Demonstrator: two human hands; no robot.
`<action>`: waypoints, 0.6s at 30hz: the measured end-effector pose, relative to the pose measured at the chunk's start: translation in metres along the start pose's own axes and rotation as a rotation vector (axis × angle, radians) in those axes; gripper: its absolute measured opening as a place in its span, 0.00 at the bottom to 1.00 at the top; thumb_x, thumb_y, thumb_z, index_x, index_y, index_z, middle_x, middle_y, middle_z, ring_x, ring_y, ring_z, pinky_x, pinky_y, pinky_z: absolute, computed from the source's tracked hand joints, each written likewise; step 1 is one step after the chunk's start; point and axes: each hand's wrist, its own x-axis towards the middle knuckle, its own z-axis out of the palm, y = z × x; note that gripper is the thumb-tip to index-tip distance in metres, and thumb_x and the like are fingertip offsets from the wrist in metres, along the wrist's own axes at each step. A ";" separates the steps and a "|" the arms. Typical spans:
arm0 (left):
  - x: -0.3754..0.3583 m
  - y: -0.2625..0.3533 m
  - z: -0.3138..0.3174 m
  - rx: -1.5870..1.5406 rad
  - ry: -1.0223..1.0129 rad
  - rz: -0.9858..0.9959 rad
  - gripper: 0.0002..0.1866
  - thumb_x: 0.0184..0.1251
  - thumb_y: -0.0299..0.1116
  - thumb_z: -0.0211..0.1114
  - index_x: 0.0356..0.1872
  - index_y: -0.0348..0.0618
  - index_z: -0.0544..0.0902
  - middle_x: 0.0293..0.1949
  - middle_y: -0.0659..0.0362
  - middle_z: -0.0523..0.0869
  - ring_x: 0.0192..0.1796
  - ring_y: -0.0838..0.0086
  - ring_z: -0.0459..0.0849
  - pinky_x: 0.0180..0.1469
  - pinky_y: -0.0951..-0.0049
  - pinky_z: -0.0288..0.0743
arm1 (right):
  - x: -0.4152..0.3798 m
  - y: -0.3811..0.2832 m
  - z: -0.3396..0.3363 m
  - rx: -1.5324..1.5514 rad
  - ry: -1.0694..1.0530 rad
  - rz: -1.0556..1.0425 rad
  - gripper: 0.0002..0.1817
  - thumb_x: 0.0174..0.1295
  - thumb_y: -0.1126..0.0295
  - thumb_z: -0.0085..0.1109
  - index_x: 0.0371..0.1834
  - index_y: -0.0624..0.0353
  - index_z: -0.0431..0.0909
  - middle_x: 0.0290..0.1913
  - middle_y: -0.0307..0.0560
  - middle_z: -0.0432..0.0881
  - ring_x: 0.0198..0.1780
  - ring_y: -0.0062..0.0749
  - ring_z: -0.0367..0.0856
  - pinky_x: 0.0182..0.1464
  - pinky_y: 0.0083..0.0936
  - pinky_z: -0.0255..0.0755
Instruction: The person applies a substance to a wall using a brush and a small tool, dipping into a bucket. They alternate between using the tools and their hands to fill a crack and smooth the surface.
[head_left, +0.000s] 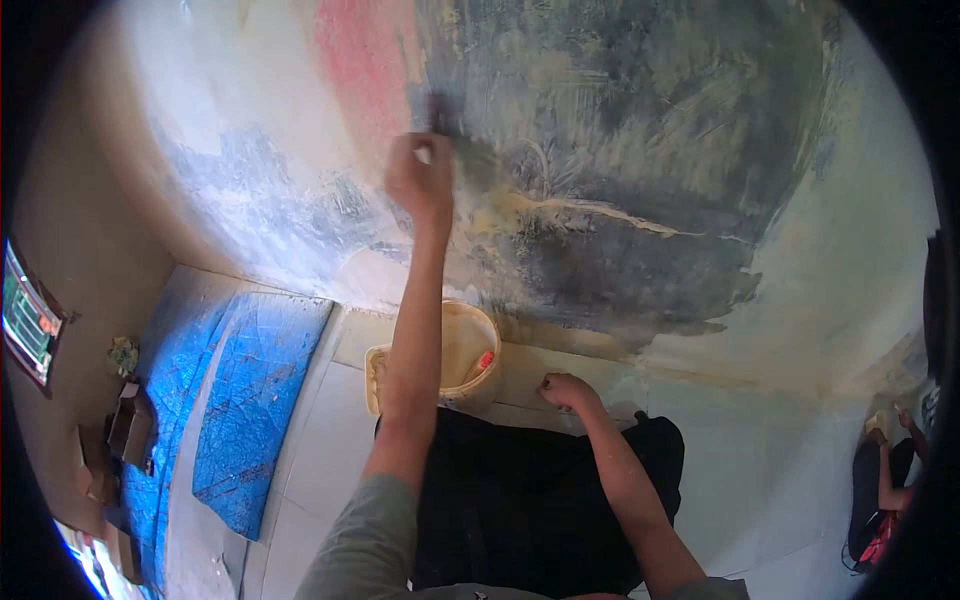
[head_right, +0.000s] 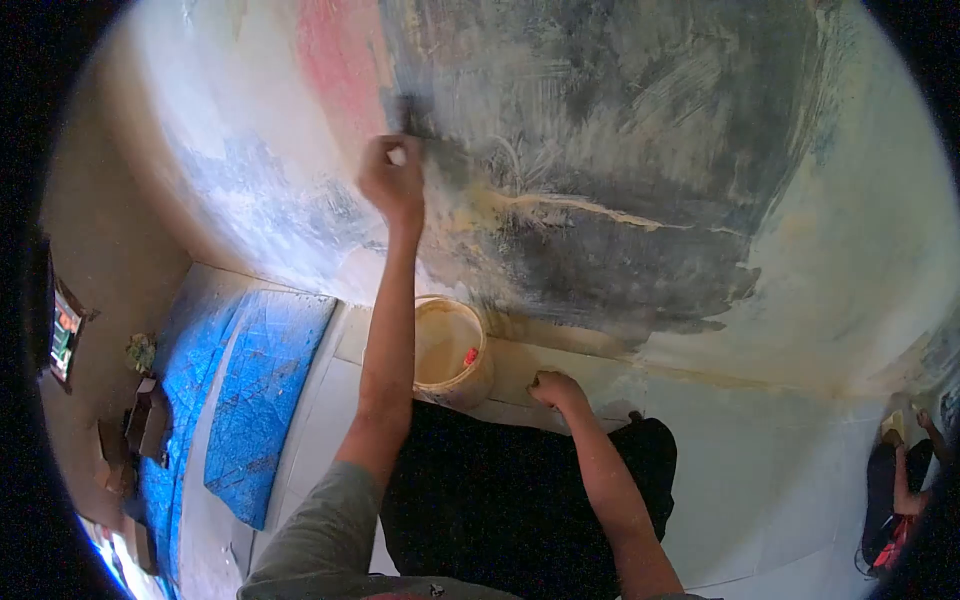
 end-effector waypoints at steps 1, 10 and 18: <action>0.000 0.000 0.005 -0.002 0.003 0.002 0.05 0.49 0.25 0.68 0.24 0.44 0.78 0.22 0.58 0.80 0.20 0.68 0.76 0.23 0.72 0.68 | 0.004 0.002 0.003 -0.037 0.024 -0.033 0.25 0.60 0.51 0.47 0.49 0.62 0.74 0.41 0.55 0.81 0.39 0.40 0.81 0.44 0.35 0.73; -0.020 0.007 -0.014 -0.054 -0.511 0.498 0.06 0.54 0.29 0.65 0.32 0.47 0.78 0.28 0.57 0.81 0.18 0.67 0.77 0.19 0.68 0.69 | -0.009 -0.007 -0.005 -0.004 -0.016 -0.016 0.26 0.60 0.50 0.46 0.50 0.60 0.74 0.36 0.51 0.83 0.39 0.40 0.81 0.44 0.36 0.73; -0.012 0.021 -0.009 -0.124 -0.443 0.277 0.06 0.49 0.25 0.68 0.27 0.42 0.78 0.27 0.56 0.81 0.23 0.66 0.79 0.26 0.71 0.72 | -0.007 -0.008 -0.003 0.006 -0.013 -0.035 0.23 0.59 0.52 0.48 0.42 0.63 0.77 0.32 0.52 0.82 0.39 0.43 0.80 0.44 0.37 0.73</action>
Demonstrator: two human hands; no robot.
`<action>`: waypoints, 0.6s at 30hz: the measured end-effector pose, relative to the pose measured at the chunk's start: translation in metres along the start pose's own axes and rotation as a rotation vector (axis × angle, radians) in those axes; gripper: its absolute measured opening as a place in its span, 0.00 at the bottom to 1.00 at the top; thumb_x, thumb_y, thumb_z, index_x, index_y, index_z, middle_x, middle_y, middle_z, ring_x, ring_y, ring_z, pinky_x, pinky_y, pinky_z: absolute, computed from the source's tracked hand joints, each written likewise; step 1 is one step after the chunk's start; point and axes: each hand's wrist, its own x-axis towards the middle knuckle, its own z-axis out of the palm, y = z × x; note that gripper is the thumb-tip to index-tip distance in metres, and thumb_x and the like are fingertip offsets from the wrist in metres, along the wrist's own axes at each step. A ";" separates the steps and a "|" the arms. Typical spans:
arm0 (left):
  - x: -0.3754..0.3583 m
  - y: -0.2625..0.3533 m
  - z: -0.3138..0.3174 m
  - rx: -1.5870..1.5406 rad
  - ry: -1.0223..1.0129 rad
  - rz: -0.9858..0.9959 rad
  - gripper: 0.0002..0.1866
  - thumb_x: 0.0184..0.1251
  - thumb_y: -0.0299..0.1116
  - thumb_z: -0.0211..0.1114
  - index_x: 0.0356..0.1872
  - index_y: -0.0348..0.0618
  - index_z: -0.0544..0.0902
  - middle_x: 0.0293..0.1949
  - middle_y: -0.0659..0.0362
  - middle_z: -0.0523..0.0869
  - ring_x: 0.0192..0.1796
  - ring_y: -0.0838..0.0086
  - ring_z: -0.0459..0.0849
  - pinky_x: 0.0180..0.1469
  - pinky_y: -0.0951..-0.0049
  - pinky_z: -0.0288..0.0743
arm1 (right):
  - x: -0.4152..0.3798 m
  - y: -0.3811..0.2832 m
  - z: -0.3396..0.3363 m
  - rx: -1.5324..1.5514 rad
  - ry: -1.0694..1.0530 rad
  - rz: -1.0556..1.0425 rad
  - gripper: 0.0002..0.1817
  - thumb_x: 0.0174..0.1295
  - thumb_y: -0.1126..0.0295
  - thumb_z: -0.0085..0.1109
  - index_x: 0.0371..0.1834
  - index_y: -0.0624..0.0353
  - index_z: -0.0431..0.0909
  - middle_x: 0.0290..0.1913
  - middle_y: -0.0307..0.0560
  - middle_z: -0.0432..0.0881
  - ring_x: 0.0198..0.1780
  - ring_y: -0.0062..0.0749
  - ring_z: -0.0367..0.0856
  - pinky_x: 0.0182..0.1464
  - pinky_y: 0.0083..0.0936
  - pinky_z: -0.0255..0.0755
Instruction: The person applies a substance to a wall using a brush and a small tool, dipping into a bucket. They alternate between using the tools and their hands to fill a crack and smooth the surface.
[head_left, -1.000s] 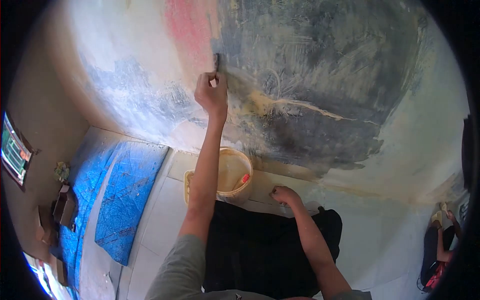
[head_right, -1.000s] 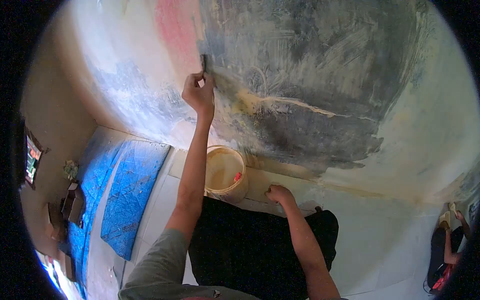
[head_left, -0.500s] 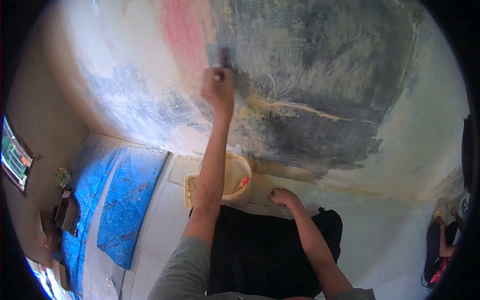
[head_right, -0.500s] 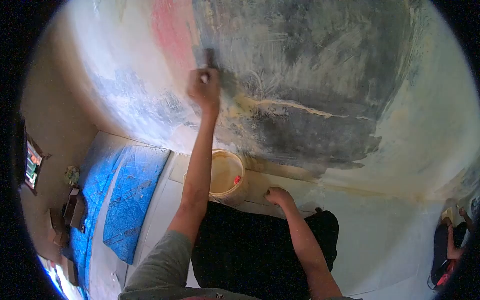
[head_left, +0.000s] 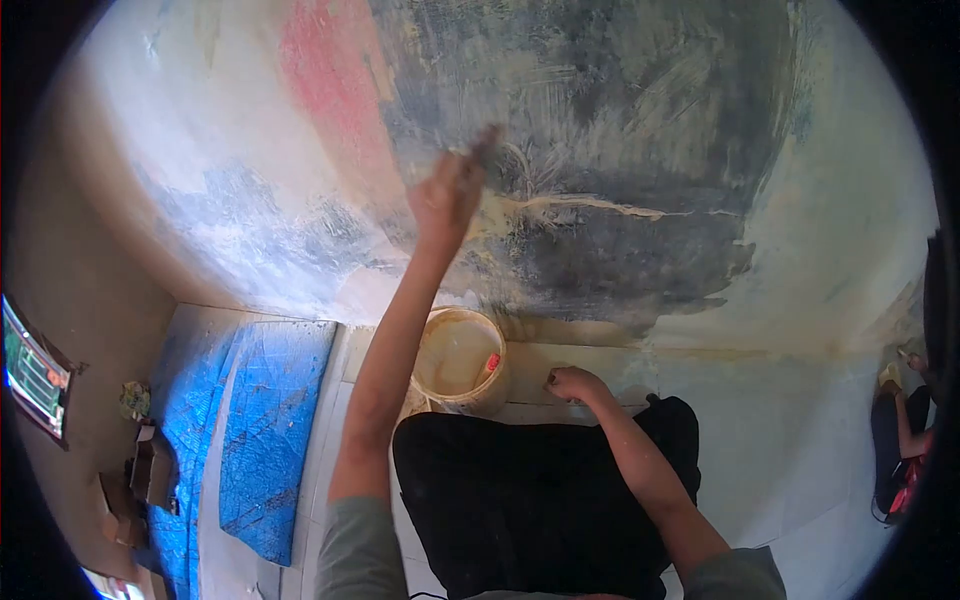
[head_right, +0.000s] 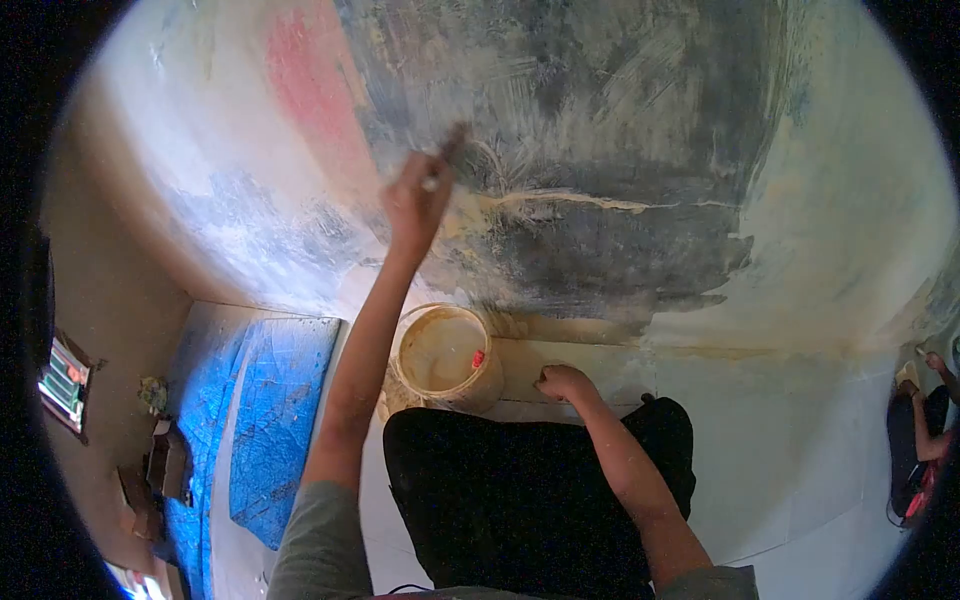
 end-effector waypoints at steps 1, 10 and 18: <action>-0.007 0.000 -0.004 0.052 -0.057 0.059 0.06 0.49 0.25 0.68 0.27 0.42 0.78 0.27 0.56 0.81 0.23 0.66 0.79 0.26 0.71 0.72 | 0.001 0.000 0.001 -0.007 0.026 -0.012 0.23 0.58 0.52 0.48 0.43 0.63 0.77 0.33 0.53 0.82 0.39 0.44 0.80 0.44 0.37 0.72; 0.014 -0.004 -0.009 -0.010 0.031 0.029 0.06 0.49 0.24 0.67 0.28 0.42 0.79 0.25 0.57 0.82 0.23 0.69 0.80 0.26 0.73 0.71 | 0.008 0.005 0.007 -0.014 0.045 -0.021 0.24 0.60 0.49 0.49 0.46 0.59 0.74 0.30 0.48 0.81 0.26 0.35 0.80 0.30 0.31 0.75; 0.012 -0.006 -0.001 0.033 -0.037 0.084 0.07 0.49 0.24 0.68 0.30 0.41 0.79 0.27 0.58 0.81 0.23 0.68 0.80 0.25 0.72 0.71 | -0.004 -0.001 -0.001 0.000 0.015 0.026 0.24 0.59 0.50 0.49 0.45 0.60 0.75 0.30 0.48 0.82 0.30 0.37 0.80 0.35 0.32 0.74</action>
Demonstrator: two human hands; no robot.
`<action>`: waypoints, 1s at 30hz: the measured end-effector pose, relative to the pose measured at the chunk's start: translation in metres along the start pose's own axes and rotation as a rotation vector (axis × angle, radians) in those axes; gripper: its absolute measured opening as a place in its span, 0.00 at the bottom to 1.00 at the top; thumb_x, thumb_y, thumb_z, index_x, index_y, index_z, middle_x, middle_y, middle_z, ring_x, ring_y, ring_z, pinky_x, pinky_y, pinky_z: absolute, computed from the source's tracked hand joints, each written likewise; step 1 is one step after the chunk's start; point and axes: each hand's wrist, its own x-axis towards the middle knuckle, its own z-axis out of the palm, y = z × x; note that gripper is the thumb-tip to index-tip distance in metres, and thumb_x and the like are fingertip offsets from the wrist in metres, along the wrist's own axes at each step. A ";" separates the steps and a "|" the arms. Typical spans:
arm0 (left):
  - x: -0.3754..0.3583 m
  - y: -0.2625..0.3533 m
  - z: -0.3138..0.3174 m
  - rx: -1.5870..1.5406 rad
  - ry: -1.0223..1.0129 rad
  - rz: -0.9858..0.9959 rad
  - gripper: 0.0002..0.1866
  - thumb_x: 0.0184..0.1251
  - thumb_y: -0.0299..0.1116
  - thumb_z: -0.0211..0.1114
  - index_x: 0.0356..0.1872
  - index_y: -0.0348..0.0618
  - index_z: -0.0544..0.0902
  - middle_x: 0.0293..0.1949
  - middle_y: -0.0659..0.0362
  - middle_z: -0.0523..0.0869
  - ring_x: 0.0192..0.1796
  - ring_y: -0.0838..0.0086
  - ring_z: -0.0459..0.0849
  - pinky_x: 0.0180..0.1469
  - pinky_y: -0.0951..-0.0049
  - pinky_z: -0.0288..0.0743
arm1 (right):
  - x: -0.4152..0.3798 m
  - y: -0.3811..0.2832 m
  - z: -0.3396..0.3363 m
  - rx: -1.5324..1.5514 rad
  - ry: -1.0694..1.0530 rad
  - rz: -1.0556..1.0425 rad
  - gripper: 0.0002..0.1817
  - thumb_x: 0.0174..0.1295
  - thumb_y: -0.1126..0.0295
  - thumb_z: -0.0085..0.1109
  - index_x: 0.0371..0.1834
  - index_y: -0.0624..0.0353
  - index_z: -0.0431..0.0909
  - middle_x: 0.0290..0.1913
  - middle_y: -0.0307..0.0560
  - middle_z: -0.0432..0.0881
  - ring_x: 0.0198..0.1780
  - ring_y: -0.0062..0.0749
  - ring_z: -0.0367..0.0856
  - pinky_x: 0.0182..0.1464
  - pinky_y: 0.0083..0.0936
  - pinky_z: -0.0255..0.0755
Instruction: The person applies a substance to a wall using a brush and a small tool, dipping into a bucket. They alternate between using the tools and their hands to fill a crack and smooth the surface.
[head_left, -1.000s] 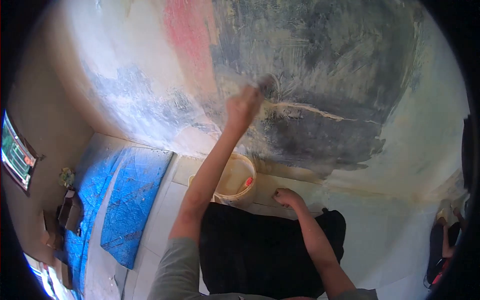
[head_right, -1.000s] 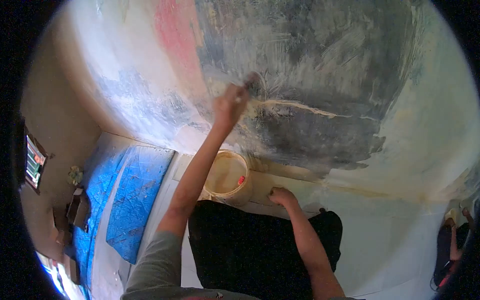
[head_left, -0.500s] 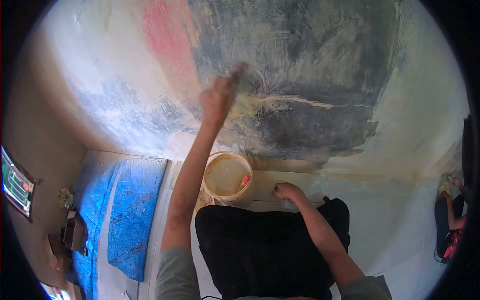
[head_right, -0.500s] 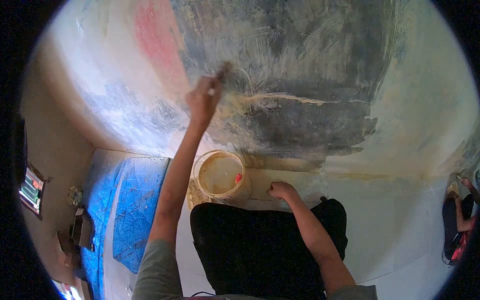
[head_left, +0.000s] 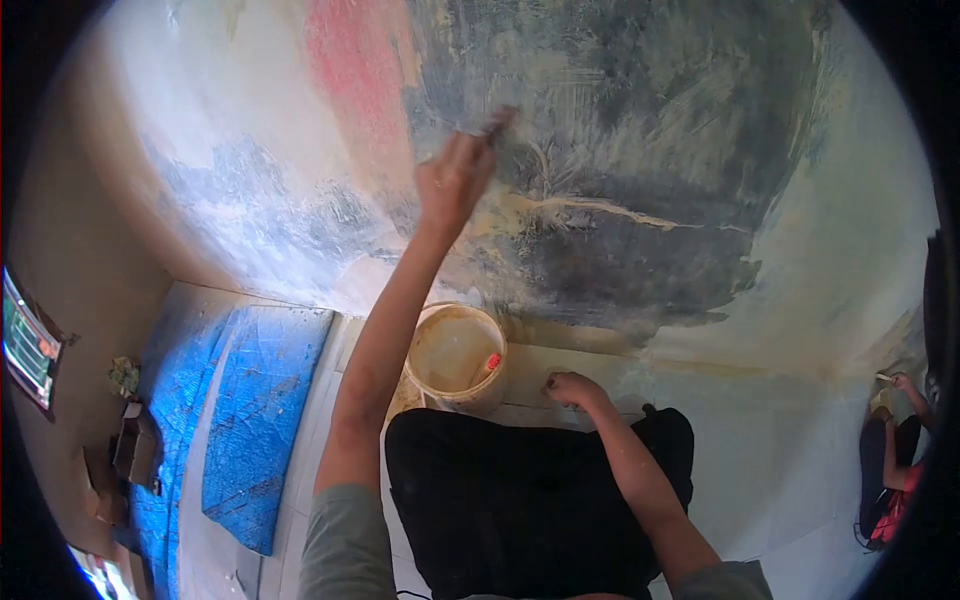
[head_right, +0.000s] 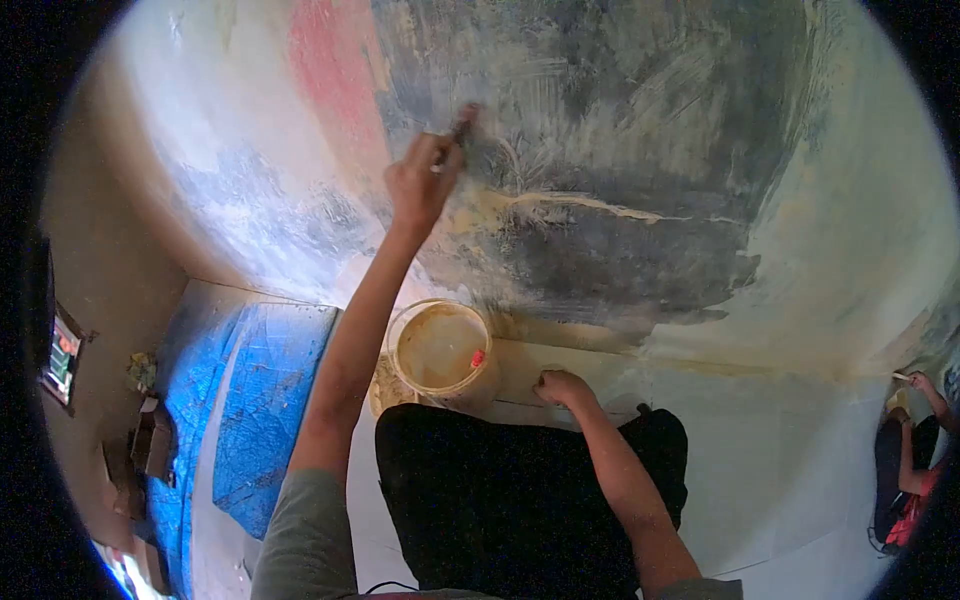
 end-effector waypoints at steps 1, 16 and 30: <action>0.003 -0.001 0.001 -0.018 0.128 -0.049 0.08 0.49 0.26 0.67 0.30 0.44 0.77 0.27 0.59 0.79 0.21 0.68 0.79 0.22 0.71 0.71 | -0.002 0.000 0.000 0.040 0.001 -0.008 0.24 0.58 0.51 0.49 0.41 0.62 0.76 0.32 0.49 0.83 0.33 0.40 0.81 0.39 0.35 0.74; -0.015 0.005 -0.001 0.127 -0.108 0.201 0.10 0.48 0.27 0.70 0.32 0.47 0.79 0.28 0.61 0.82 0.29 0.70 0.83 0.29 0.71 0.74 | -0.001 -0.002 -0.001 0.044 -0.005 -0.050 0.23 0.59 0.53 0.47 0.38 0.65 0.77 0.29 0.52 0.81 0.36 0.44 0.80 0.43 0.38 0.72; -0.019 -0.007 -0.007 0.211 -0.139 0.146 0.07 0.53 0.28 0.63 0.34 0.49 0.78 0.33 0.59 0.82 0.20 0.66 0.80 0.20 0.69 0.71 | 0.020 0.011 0.008 -0.050 -0.050 -0.023 0.24 0.60 0.50 0.49 0.49 0.58 0.74 0.25 0.49 0.80 0.23 0.36 0.78 0.29 0.33 0.73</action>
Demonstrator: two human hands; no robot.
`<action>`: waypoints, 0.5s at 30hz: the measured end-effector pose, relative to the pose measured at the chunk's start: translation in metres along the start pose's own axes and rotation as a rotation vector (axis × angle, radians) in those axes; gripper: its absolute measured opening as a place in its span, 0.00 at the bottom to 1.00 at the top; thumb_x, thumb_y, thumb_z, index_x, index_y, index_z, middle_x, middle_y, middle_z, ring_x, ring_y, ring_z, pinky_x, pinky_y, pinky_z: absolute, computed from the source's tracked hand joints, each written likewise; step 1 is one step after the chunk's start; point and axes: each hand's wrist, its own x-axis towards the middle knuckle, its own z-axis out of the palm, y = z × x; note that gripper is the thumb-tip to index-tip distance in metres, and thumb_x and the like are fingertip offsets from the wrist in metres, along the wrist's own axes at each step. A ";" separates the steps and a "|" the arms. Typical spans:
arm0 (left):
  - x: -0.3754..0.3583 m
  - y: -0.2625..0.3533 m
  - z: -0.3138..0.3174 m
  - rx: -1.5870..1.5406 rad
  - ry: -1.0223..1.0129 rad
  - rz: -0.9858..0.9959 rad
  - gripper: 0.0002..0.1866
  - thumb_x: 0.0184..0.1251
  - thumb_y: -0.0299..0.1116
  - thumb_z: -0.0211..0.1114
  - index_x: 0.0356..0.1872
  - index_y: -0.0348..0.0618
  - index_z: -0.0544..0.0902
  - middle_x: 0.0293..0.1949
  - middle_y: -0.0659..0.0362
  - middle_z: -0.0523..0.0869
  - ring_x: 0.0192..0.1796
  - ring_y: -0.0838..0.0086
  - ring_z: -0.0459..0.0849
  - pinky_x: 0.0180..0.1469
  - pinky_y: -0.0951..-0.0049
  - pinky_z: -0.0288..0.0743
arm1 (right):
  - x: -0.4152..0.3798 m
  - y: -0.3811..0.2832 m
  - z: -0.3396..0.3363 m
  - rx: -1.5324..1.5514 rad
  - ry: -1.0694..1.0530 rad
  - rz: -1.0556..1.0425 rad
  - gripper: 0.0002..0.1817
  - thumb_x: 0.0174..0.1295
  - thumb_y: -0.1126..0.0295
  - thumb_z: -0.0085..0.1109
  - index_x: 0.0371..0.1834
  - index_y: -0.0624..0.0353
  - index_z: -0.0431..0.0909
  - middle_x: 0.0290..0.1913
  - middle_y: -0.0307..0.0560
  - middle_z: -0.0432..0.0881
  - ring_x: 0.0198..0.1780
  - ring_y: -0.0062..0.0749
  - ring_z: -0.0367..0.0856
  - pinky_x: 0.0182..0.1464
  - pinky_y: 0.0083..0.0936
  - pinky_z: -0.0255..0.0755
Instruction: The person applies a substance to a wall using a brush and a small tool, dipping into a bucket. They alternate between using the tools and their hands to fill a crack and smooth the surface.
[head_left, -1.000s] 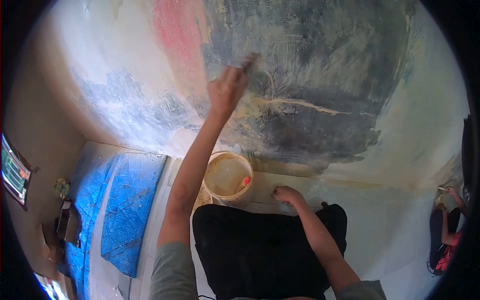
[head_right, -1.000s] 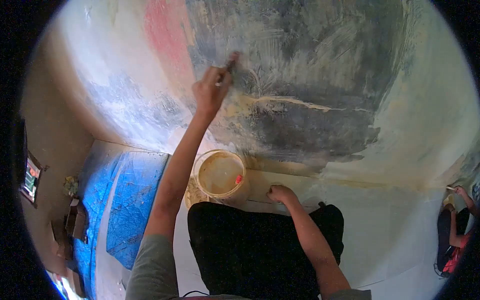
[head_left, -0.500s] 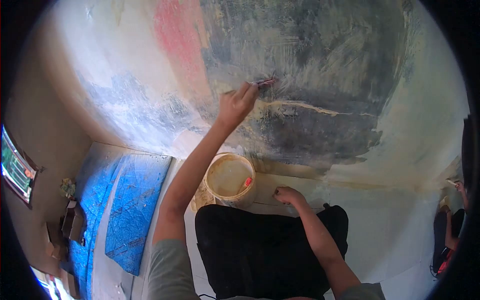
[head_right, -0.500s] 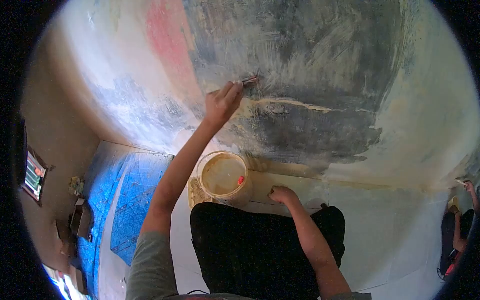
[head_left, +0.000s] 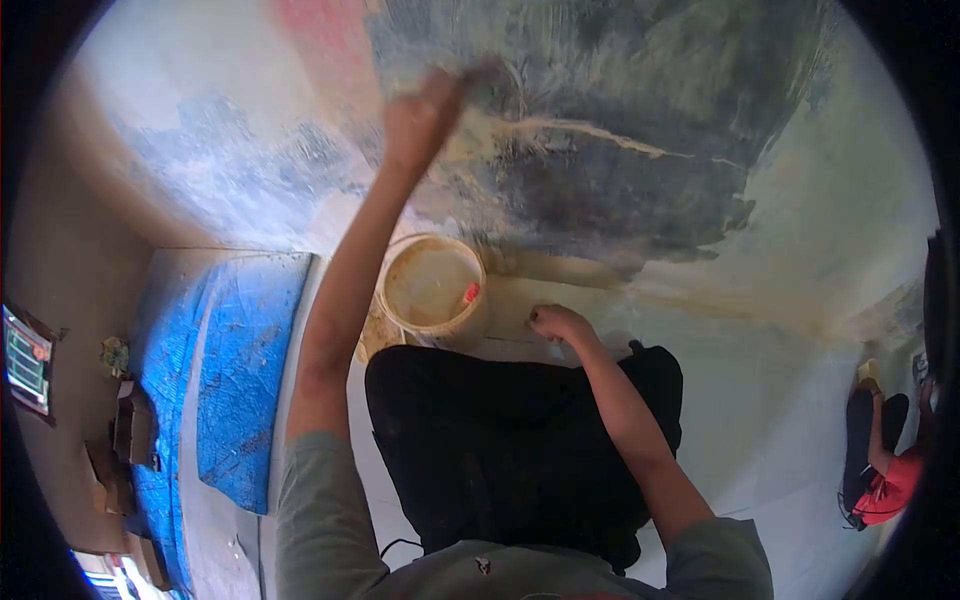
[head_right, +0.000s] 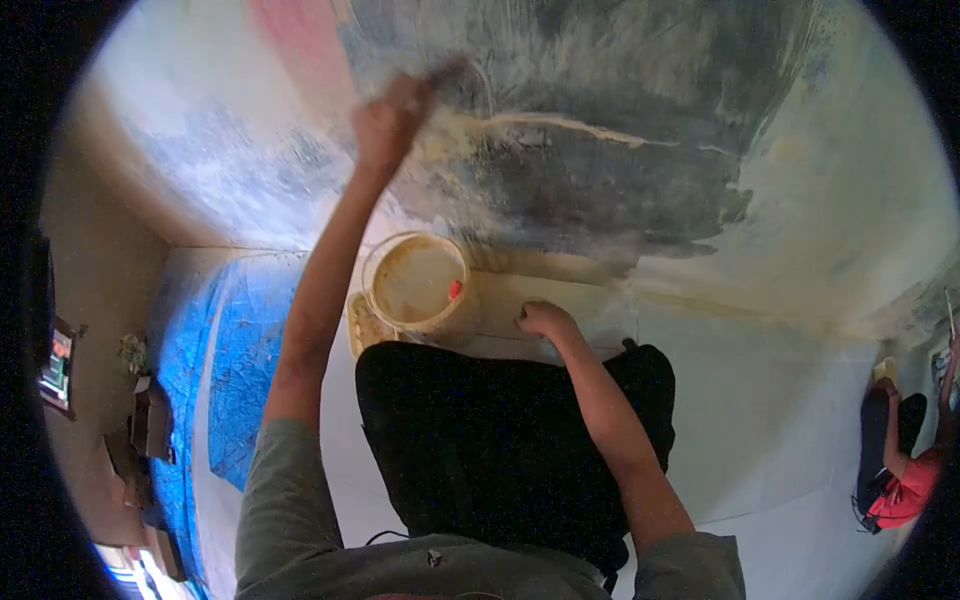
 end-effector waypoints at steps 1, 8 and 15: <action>0.015 -0.011 -0.004 -0.038 0.182 -0.129 0.07 0.52 0.29 0.64 0.34 0.49 0.78 0.32 0.59 0.81 0.20 0.66 0.79 0.19 0.69 0.70 | 0.002 0.000 0.000 -0.012 0.011 0.021 0.24 0.61 0.50 0.49 0.49 0.58 0.74 0.25 0.49 0.80 0.23 0.35 0.78 0.29 0.33 0.74; -0.013 0.024 0.026 -0.230 0.091 0.321 0.06 0.52 0.30 0.63 0.33 0.50 0.79 0.31 0.61 0.80 0.19 0.70 0.78 0.17 0.70 0.68 | -0.018 -0.021 -0.012 0.012 -0.011 0.004 0.25 0.63 0.52 0.45 0.49 0.63 0.74 0.38 0.52 0.82 0.42 0.45 0.80 0.48 0.41 0.72; 0.023 0.002 0.008 -0.188 0.302 -0.209 0.05 0.50 0.27 0.66 0.28 0.46 0.79 0.28 0.59 0.81 0.20 0.68 0.79 0.21 0.71 0.70 | -0.018 -0.015 -0.012 0.028 -0.046 0.023 0.24 0.61 0.51 0.46 0.45 0.61 0.76 0.38 0.55 0.82 0.40 0.45 0.80 0.45 0.40 0.72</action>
